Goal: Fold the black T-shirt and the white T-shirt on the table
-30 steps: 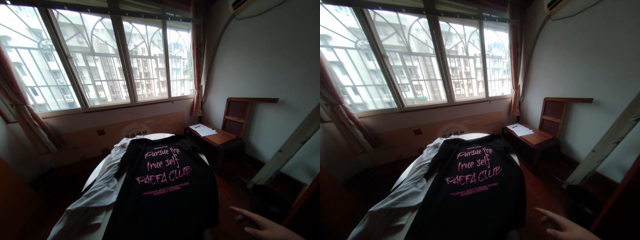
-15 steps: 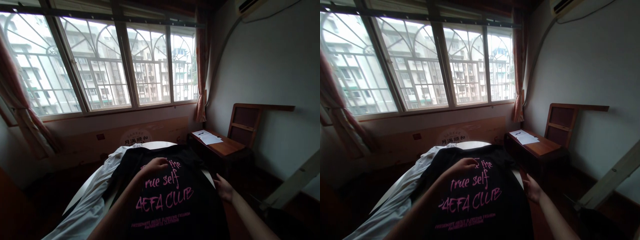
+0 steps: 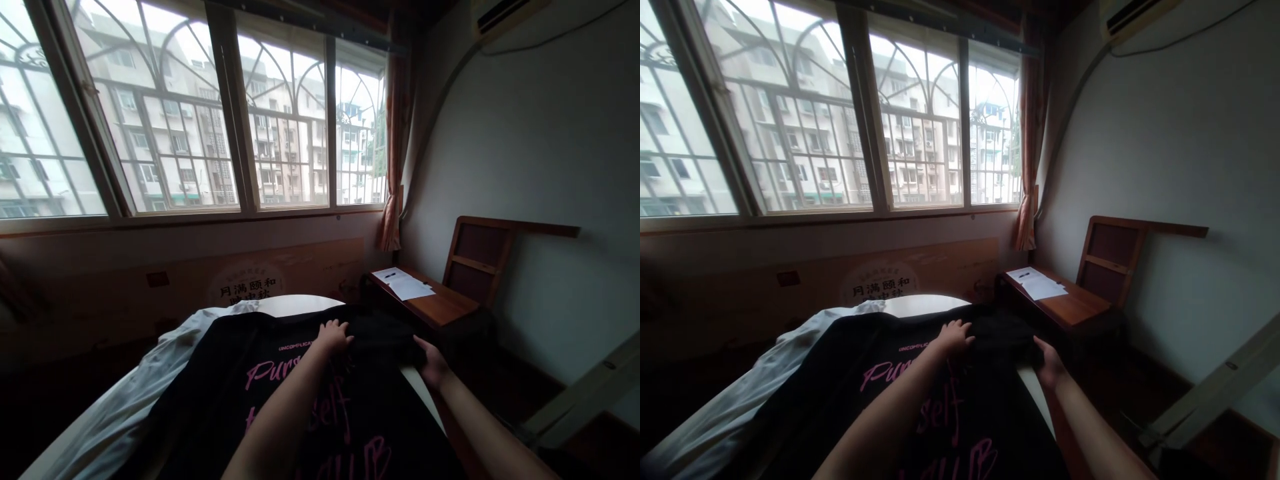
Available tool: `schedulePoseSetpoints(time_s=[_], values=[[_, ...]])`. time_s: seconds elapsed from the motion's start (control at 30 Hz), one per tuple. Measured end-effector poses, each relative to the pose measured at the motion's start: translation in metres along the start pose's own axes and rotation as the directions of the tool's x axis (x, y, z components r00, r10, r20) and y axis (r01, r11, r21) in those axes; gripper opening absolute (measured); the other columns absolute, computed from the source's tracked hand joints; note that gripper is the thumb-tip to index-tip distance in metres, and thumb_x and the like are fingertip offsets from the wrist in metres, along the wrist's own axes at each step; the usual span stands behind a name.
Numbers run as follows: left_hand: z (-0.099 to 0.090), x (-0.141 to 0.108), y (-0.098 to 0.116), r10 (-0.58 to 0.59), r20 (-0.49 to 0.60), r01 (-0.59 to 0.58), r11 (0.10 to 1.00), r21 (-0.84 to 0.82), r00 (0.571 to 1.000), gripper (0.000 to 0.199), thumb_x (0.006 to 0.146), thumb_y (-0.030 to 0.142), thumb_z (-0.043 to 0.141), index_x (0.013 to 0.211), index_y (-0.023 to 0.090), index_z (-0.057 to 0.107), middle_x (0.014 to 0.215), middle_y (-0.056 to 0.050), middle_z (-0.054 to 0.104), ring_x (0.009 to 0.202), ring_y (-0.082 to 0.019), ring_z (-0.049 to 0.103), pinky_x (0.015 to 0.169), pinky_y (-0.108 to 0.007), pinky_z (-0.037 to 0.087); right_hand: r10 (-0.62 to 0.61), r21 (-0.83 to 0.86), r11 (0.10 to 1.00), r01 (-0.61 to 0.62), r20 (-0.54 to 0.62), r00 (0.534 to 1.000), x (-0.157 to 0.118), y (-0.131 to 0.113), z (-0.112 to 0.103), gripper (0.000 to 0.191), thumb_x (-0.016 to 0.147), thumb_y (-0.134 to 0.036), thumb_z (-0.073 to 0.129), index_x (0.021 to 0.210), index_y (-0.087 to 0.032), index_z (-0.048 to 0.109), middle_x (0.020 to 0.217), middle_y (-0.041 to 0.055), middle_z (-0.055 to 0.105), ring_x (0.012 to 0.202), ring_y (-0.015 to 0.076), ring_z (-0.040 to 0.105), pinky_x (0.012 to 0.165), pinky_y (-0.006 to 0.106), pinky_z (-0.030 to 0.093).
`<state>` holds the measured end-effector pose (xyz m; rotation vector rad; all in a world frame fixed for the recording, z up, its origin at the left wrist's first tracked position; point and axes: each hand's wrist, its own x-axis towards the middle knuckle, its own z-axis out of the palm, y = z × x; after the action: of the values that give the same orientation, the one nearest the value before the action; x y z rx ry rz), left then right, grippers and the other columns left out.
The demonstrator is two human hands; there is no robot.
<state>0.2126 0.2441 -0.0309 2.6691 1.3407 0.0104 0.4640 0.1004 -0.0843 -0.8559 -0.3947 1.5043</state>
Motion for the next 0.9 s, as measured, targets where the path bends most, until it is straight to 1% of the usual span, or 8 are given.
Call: schedulePoseSetpoints(time_s=[0.13,0.23,0.4,0.5,0.63,0.73,0.8,0.9], values=[[0.007,0.023,-0.018,-0.061,-0.012,0.061,0.998,-0.005,0.998,0.071,0.095,0.062,0.034,0.152,0.021,0.043,0.157,-0.020,0.042,0.143,-0.039,0.038,0.114,-0.061,0.028,-0.036,0.161,0.986,0.041,-0.032,0.999,0.011,-0.036,-0.007,0.033,0.097,-0.024,0.048,0.116,-0.009,0.071,0.107,0.0144,0.077,0.109,0.0275,0.072,0.102,0.045,0.055],[0.008,0.038,-0.032,-0.099,-0.041,0.099,0.995,-0.011,0.994,0.070,0.095,0.061,0.032,0.154,0.023,0.041,0.161,-0.018,0.036,0.146,-0.039,0.033,0.115,-0.061,0.026,-0.068,0.212,0.974,0.080,-0.063,0.996,0.021,-0.046,-0.003,0.031,0.094,-0.020,0.048,0.111,-0.009,0.072,0.104,0.0140,0.078,0.107,0.0279,0.073,0.099,0.046,0.057],[0.007,0.054,-0.054,-0.155,-0.105,0.153,0.988,-0.029,0.982,0.068,0.097,0.055,0.034,0.155,0.020,0.039,0.164,-0.017,0.030,0.151,-0.036,0.026,0.119,-0.058,0.020,-0.191,0.282,0.930,0.235,-0.175,0.966,0.039,-0.027,-0.006,0.035,0.090,-0.016,0.046,0.114,-0.014,0.071,0.098,0.0099,0.079,0.098,0.0266,0.075,0.097,0.047,0.059],[0.006,0.055,-0.056,-0.169,-0.125,0.166,0.985,-0.036,0.978,0.067,0.097,0.054,0.035,0.153,0.018,0.042,0.163,-0.019,0.031,0.151,-0.038,0.024,0.119,-0.060,0.018,-0.195,0.282,0.921,0.267,-0.261,0.946,0.047,-0.013,-0.017,0.037,0.088,-0.016,0.044,0.113,-0.016,0.072,0.091,0.0085,0.080,0.091,0.0263,0.076,0.096,0.048,0.059],[0.006,0.055,-0.025,-0.126,-0.190,0.121,0.992,-0.033,0.974,0.069,0.098,0.049,0.034,0.154,0.010,0.038,0.166,-0.022,0.019,0.154,-0.039,0.011,0.121,-0.062,0.008,-0.197,0.269,0.919,0.288,-0.321,0.927,0.052,-0.009,-0.028,0.036,0.088,-0.017,0.045,0.110,-0.017,0.072,0.086,0.0074,0.079,0.084,0.0255,0.076,0.097,0.050,0.058],[0.015,0.055,0.015,0.036,-0.143,-0.042,0.998,-0.041,0.989,0.071,0.095,0.058,0.037,0.151,0.015,0.045,0.164,-0.015,0.030,0.154,-0.032,0.020,0.123,-0.052,0.015,-0.249,0.289,0.895,0.341,-0.311,0.917,0.054,-0.011,-0.035,0.034,0.094,-0.026,0.041,0.106,-0.019,0.073,0.093,0.0075,0.079,0.092,0.0242,0.076,0.102,0.049,0.055],[0.024,0.054,0.038,0.121,-0.098,-0.127,0.990,-0.056,0.988,0.074,0.093,0.064,0.038,0.150,0.018,0.047,0.162,-0.013,0.036,0.152,-0.030,0.025,0.123,-0.050,0.019,-0.282,0.276,0.892,0.359,-0.283,0.917,0.056,-0.010,-0.042,0.044,0.100,-0.036,0.033,0.102,-0.020,0.073,0.097,0.0089,0.079,0.101,0.0248,0.074,0.105,0.050,0.053],[0.037,0.050,0.056,0.148,-0.091,-0.154,0.986,-0.070,0.985,0.079,0.093,0.065,0.036,0.154,0.014,0.041,0.163,-0.017,0.032,0.153,-0.033,0.021,0.123,-0.056,0.015,-0.276,0.179,0.936,0.304,-0.166,0.947,0.060,-0.001,-0.051,0.060,0.103,-0.042,0.018,0.101,-0.020,0.073,0.099,0.0124,0.078,0.112,0.0264,0.070,0.108,0.052,0.049]])
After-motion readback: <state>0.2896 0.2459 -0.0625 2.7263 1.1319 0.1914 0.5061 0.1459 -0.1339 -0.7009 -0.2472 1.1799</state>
